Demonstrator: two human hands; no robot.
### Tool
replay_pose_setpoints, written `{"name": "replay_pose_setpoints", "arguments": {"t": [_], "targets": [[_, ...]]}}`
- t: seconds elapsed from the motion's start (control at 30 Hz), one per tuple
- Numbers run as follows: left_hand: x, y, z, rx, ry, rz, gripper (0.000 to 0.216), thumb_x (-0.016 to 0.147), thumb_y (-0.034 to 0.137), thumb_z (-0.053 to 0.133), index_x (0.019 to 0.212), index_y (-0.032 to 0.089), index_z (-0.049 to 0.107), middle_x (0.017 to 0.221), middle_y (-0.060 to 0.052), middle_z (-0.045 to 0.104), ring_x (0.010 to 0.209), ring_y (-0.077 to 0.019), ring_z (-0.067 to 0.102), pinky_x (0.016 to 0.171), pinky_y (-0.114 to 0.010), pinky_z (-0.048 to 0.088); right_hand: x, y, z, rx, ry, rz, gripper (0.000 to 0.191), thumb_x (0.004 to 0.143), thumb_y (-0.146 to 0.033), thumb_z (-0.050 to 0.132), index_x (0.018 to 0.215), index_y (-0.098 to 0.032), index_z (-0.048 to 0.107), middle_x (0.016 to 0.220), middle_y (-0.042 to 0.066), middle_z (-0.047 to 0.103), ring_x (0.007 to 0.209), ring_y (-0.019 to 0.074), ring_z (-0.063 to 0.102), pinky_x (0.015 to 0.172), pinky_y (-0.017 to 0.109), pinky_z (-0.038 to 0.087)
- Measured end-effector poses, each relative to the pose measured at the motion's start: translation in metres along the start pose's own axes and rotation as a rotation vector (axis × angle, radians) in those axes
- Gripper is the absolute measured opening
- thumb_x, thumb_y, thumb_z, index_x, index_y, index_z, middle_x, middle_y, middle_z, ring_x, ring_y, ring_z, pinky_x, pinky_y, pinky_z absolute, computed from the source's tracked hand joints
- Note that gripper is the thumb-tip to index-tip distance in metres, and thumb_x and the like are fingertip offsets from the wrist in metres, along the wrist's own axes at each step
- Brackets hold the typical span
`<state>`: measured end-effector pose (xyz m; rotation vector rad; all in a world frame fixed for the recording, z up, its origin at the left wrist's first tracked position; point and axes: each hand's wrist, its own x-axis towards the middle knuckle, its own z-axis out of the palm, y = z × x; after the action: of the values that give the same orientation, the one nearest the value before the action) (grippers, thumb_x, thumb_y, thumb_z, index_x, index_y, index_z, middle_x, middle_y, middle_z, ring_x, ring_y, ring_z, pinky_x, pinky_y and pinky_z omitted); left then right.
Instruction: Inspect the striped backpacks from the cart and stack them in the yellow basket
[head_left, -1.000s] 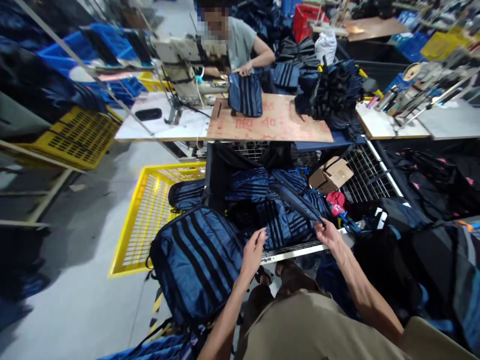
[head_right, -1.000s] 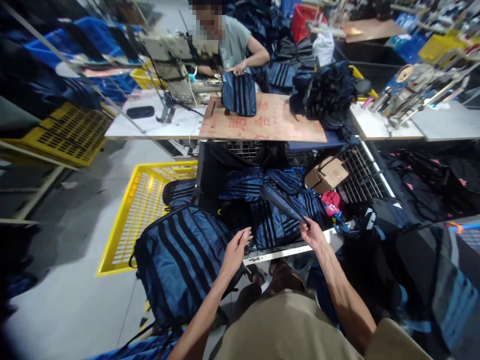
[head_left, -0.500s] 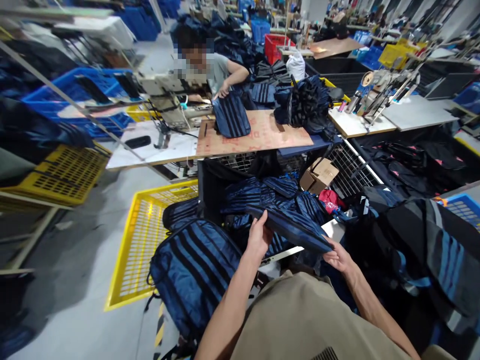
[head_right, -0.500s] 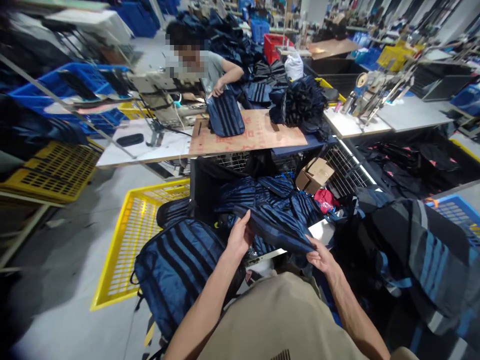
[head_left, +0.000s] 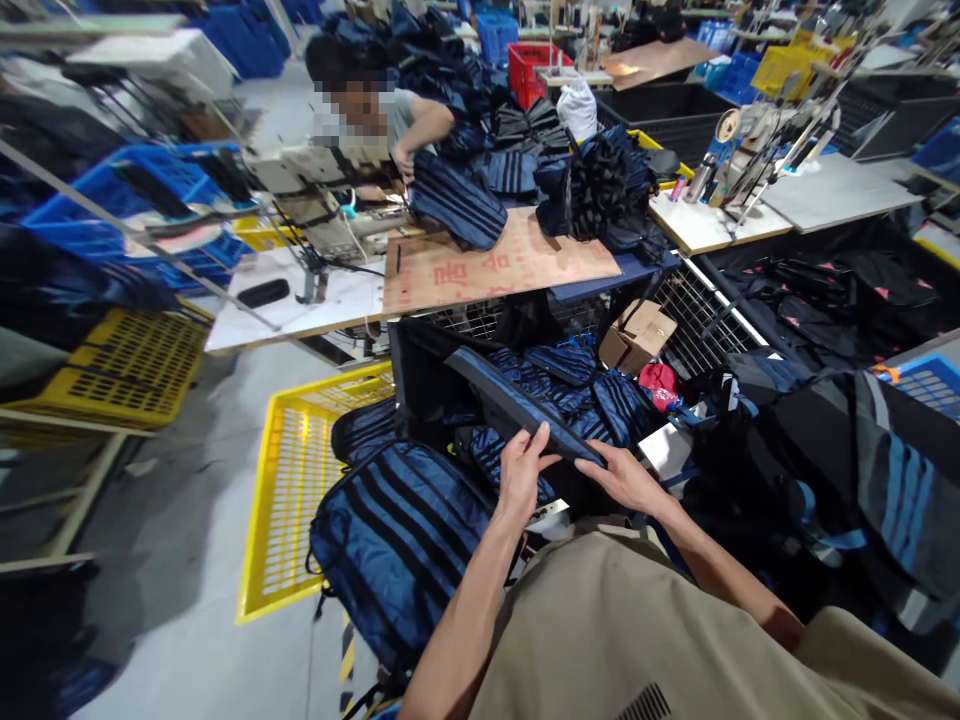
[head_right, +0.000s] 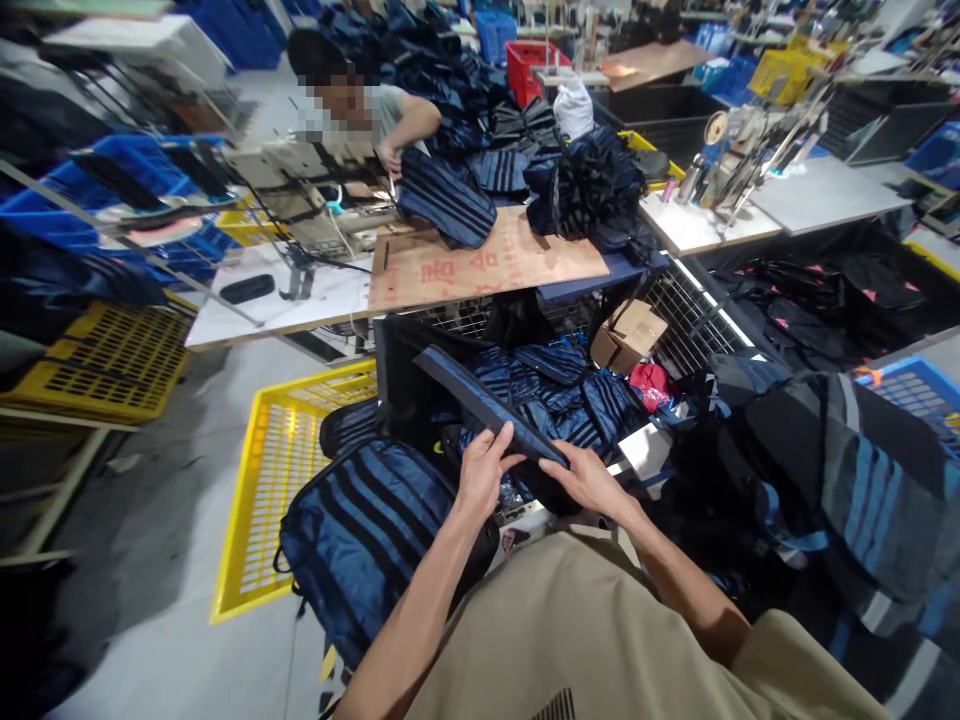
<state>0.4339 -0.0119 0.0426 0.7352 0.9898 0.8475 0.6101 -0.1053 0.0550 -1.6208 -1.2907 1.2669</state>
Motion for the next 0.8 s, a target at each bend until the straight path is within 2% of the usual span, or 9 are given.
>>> {"name": "replay_pose_setpoints", "arguments": {"t": [0.07,0.17,0.23,0.3,0.37,0.47,0.6,0.7,0.8], "targets": [[0.009,0.009,-0.012,0.039,0.04,0.056,0.055,0.076,0.062,0.094,0.099,0.015,0.077,0.094,-0.006,0.077,0.083,-0.017,0.072,0.072,-0.027,0.063,-0.002,-0.006,0.007,-0.096,0.014,0.008,0.049,0.109,-0.062,0.056,0.118,-0.019,0.078,0.078,-0.004,0.063,0.07,0.0146,0.053,0.066,0.025,0.04],[0.03,0.032,-0.037,0.024,0.234,0.197,0.053,0.077,0.064,0.092,0.086,0.017,0.068,0.077,0.002,0.068,0.068,-0.0102,0.062,0.061,-0.019,0.053,-0.014,-0.008,0.009,-0.174,-0.055,-0.026,0.048,0.111,-0.06,0.053,0.104,-0.019,0.076,0.07,-0.006,0.054,0.066,0.0127,0.045,0.062,0.025,0.032],[0.04,0.047,-0.051,-0.031,0.361,0.265,0.053,0.076,0.062,0.093,0.084,0.019,0.062,0.072,0.006,0.06,0.062,-0.0075,0.056,0.057,-0.017,0.047,-0.021,-0.007,0.004,-0.169,-0.139,-0.018,0.049,0.111,-0.062,0.053,0.102,-0.019,0.075,0.073,-0.006,0.058,0.067,0.0131,0.047,0.063,0.025,0.033],[0.042,0.057,-0.054,-0.083,0.375,0.289,0.053,0.076,0.059,0.094,0.089,0.02,0.061,0.072,0.008,0.057,0.058,-0.0066,0.055,0.054,-0.018,0.046,-0.021,-0.005,0.0,-0.114,-0.203,0.021,0.048,0.11,-0.064,0.054,0.111,-0.021,0.077,0.086,-0.003,0.069,0.076,0.0163,0.058,0.07,0.026,0.042],[0.034,0.058,-0.042,-0.097,0.3,0.286,0.053,0.078,0.059,0.093,0.092,0.022,0.058,0.072,0.01,0.054,0.052,-0.0063,0.054,0.05,-0.018,0.044,-0.012,-0.004,0.002,-0.074,-0.184,0.068,0.05,0.108,-0.065,0.057,0.129,-0.024,0.075,0.106,0.001,0.077,0.095,0.023,0.069,0.085,0.031,0.05],[0.01,0.047,-0.008,-0.047,0.152,0.251,0.048,0.087,0.061,0.086,0.092,0.024,0.055,0.069,0.01,0.051,0.046,-0.0066,0.052,0.044,-0.018,0.038,0.011,-0.004,0.018,-0.067,-0.05,0.042,0.056,0.105,-0.061,0.063,0.15,-0.027,0.064,0.132,0.008,0.077,0.121,0.0298,0.07,0.105,0.04,0.05],[-0.014,0.035,0.024,0.085,0.009,0.224,0.04,0.095,0.061,0.077,0.101,0.024,0.061,0.07,0.008,0.056,0.047,-0.0077,0.054,0.044,-0.019,0.038,0.039,-0.001,0.046,-0.11,0.17,-0.064,0.042,0.106,-0.043,0.056,0.143,-0.026,0.066,0.129,0.009,0.078,0.114,0.0286,0.073,0.101,0.039,0.052],[-0.018,0.036,0.017,0.281,-0.143,0.163,0.044,0.093,0.06,0.079,0.112,0.022,0.068,0.065,0.007,0.059,0.046,-0.0095,0.052,0.045,-0.02,0.037,0.055,0.007,0.034,-0.185,0.337,-0.054,0.034,0.102,-0.036,0.054,0.129,-0.027,0.073,0.106,0.006,0.081,0.091,0.0272,0.072,0.087,0.036,0.051],[-0.015,0.047,-0.028,0.488,-0.196,0.115,0.05,0.087,0.059,0.084,0.118,0.02,0.077,0.063,0.005,0.062,0.049,-0.011,0.052,0.048,-0.023,0.038,0.069,0.022,-0.026,-0.293,0.53,-0.035,0.028,0.098,-0.041,0.058,0.114,-0.028,0.078,0.096,0.006,0.078,0.083,0.0271,0.067,0.081,0.035,0.047]]}}
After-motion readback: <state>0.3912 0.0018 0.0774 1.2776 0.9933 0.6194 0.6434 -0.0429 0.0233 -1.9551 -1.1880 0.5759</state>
